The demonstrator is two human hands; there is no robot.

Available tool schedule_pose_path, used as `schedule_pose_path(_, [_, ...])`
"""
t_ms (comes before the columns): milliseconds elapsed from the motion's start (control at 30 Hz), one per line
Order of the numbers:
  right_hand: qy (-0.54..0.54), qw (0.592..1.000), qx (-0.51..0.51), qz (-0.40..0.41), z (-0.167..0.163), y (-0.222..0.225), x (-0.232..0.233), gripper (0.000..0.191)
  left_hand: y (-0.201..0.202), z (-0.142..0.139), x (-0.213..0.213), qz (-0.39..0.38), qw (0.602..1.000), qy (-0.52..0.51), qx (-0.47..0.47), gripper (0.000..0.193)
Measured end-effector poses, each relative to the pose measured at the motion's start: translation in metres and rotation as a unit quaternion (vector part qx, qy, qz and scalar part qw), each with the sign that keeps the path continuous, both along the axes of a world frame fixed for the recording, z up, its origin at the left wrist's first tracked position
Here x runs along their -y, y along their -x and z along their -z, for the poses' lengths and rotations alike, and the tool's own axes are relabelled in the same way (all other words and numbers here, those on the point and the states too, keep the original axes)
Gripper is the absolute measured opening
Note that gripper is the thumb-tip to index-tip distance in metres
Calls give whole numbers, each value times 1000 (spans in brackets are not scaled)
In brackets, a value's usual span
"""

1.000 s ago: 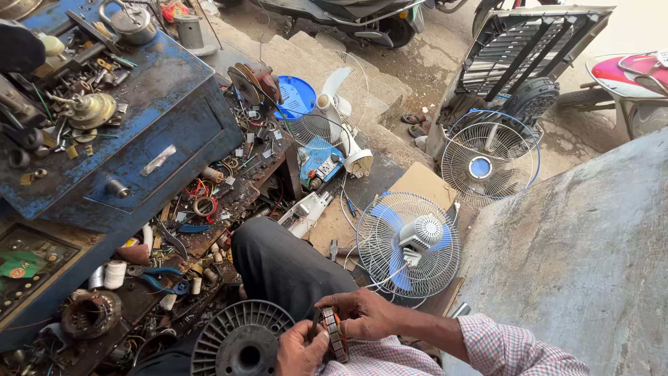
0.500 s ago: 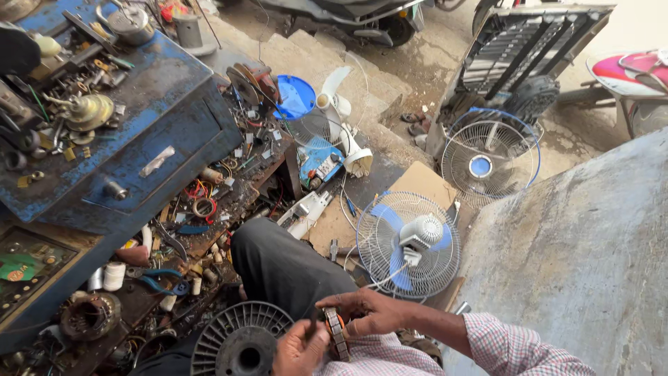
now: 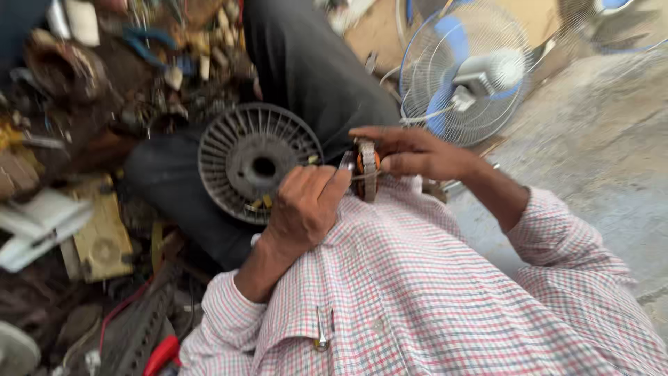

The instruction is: The person sits on the ground holding a fan motor armature and works on its commutator with a small file, rotating the armature to file around it. They then fit the armature into the fan motor housing and continue working on the assembly on their lap.

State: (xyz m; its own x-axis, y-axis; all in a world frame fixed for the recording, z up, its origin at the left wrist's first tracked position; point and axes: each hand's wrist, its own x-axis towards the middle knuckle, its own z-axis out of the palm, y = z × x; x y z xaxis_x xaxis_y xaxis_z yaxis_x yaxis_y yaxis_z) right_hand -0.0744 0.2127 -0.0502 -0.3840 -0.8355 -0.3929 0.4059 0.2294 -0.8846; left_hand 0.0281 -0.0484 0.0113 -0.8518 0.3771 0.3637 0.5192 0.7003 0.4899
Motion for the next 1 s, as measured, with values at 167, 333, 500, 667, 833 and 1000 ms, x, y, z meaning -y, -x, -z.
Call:
schedule_pose_path(167, [27,1000,-2,11,0,-4,4,70,-1,2,-1,19,1000,20,3,18])
schedule_pose_path(333, [60,998,-17,18,-6,-3,7,77,9,-1,-4,41,999,33,-1,17])
schedule_pose_path(500, [100,994,46,4,-6,-2,7,78,12,6,-4,66,997,50,-3,9])
schedule_pose_path(667, [66,997,-22,21,-6,-6,6,77,13,19,-8,49,998,30,-32,9])
schedule_pose_path(833, [28,999,-38,24,-2,-12,4,74,5,27,-12,48,998,44,-6,5])
schedule_pose_path(1000, [39,999,3,20,-1,-9,3,74,6,23,-10,66,994,78,38,11])
